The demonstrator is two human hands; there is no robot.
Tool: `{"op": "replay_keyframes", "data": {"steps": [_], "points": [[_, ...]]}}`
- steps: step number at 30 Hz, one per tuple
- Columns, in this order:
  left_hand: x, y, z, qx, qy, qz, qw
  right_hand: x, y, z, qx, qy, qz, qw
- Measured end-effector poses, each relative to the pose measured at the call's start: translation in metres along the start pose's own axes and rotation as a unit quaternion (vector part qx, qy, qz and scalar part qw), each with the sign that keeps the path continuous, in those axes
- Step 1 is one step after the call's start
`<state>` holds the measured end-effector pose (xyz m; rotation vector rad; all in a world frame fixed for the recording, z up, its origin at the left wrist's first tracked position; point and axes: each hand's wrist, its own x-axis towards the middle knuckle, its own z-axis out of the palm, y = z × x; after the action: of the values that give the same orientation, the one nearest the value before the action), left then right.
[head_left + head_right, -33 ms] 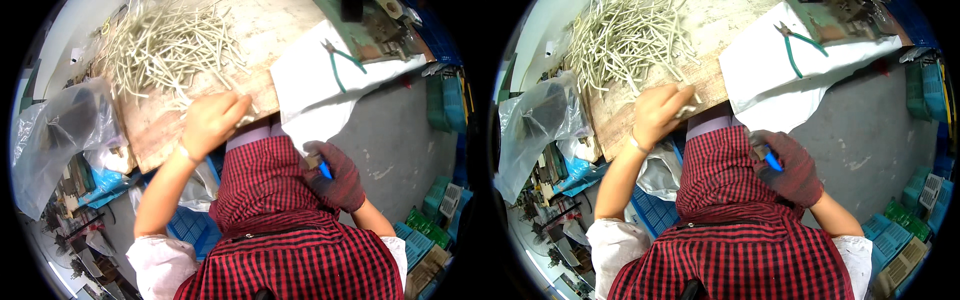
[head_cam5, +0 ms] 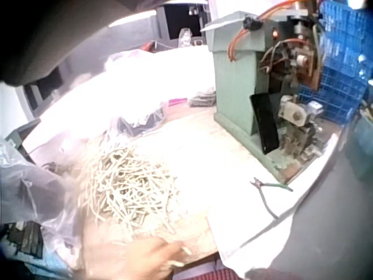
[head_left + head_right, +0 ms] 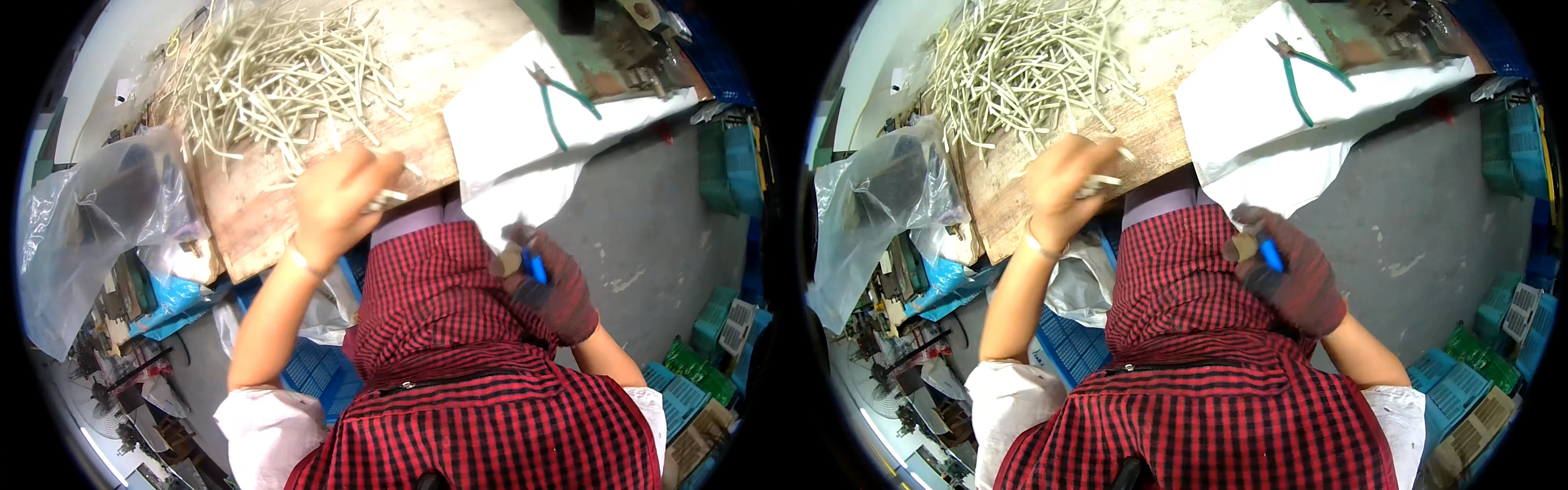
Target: The person sits on the floor and repeatedly picks up thin white rods from a wooden board. Using pliers, they trim the ends of the rods and place the trimmed pieces back onto the board. The process is continuous and repetitive throughout the clip.
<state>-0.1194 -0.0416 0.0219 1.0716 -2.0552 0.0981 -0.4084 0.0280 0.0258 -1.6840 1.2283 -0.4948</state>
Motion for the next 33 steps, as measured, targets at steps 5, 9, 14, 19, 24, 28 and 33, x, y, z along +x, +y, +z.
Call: {"op": "replay_keyframes", "data": {"steps": [5,9,14,19,24,28,33], "points": [[-0.005,0.057,-0.047,-0.522,0.122,-0.356,0.765,0.007,-0.003,0.006,0.319,-0.141,0.192,0.917],[-0.024,0.101,-0.046,-0.541,0.002,-0.567,0.621,0.022,-0.047,0.001,-0.090,-0.062,-0.102,0.989],[-0.021,0.107,-0.058,-0.536,-0.033,-0.575,0.617,0.026,-0.069,0.000,-0.265,0.014,-0.151,0.952],[-0.015,0.106,-0.067,-0.526,-0.063,-0.617,0.581,0.022,-0.081,-0.008,-0.339,0.012,-0.231,0.912],[-0.011,0.085,-0.078,-0.562,-0.226,-0.613,0.506,0.030,-0.070,-0.028,-0.448,-0.005,-0.337,0.828],[-0.012,0.090,-0.070,-0.542,-0.267,-0.590,0.535,0.036,-0.057,-0.040,-0.475,-0.012,-0.415,0.776],[-0.002,0.091,-0.074,-0.500,-0.342,-0.555,0.570,0.040,-0.065,-0.041,-0.469,0.018,-0.460,0.754]]}}
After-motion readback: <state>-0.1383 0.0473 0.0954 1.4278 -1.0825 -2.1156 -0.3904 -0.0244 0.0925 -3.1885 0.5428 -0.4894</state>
